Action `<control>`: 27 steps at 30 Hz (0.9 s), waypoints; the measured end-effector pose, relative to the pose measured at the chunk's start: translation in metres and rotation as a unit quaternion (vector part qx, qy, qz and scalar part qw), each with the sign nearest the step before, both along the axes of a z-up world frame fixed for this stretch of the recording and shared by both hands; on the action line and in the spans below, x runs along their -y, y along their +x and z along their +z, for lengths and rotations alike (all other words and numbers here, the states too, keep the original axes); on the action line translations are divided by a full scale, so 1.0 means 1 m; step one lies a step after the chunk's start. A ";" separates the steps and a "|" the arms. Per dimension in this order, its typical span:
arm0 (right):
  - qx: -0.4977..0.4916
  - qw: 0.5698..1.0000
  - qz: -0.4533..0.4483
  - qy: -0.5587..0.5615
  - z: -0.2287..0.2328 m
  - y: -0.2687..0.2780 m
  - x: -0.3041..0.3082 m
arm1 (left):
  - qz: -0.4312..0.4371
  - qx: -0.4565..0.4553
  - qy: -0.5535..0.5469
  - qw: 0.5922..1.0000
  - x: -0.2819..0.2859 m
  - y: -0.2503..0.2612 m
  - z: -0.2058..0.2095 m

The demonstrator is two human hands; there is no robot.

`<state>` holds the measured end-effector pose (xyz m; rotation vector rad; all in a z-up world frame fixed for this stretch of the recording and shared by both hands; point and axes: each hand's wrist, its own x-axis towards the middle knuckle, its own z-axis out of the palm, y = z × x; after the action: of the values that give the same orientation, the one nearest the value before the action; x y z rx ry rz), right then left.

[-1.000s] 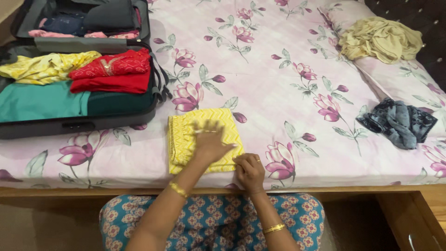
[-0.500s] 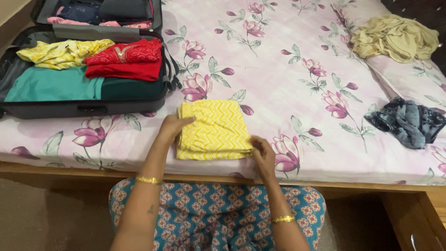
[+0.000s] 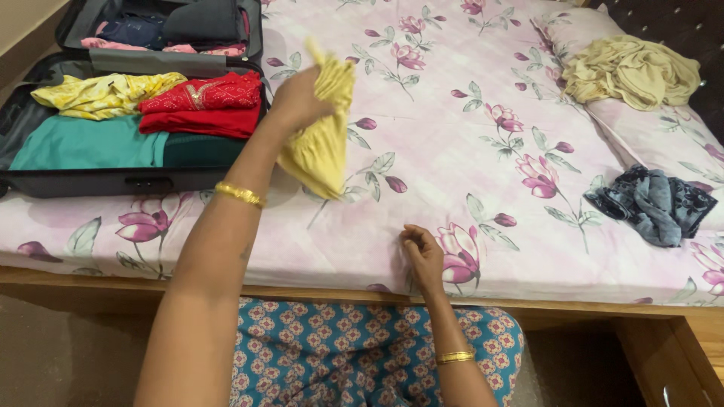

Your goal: The person folds a yellow garment and a floral patterned dress on a bed, places them inside an open suitcase, and secures the contents by buckling the internal straps.

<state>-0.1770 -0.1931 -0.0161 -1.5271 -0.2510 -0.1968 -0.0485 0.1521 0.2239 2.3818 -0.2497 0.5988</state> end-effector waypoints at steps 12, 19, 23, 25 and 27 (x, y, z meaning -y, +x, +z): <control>0.035 0.997 -0.018 -0.066 0.005 -0.005 -0.002 | -0.017 0.029 0.438 0.898 0.134 -0.171 -0.164; 0.113 0.978 -0.075 -0.156 0.044 -0.029 -0.018 | 0.120 0.161 0.325 0.924 0.105 -0.210 -0.165; 0.252 0.904 -0.122 -0.323 0.054 -0.037 -0.030 | 0.048 0.156 0.338 0.927 0.080 -0.220 -0.174; 0.258 0.891 -0.110 -0.356 0.052 -0.033 -0.032 | 0.034 0.167 0.322 0.931 0.075 -0.225 -0.168; 0.209 0.901 -0.068 -0.375 0.049 -0.031 -0.027 | 0.028 0.149 0.312 0.938 0.073 -0.233 -0.150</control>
<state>-0.2077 -0.1658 0.0328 -2.2656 -0.6141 -0.5945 -0.2817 0.0796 0.0734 2.8993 -0.5789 1.0322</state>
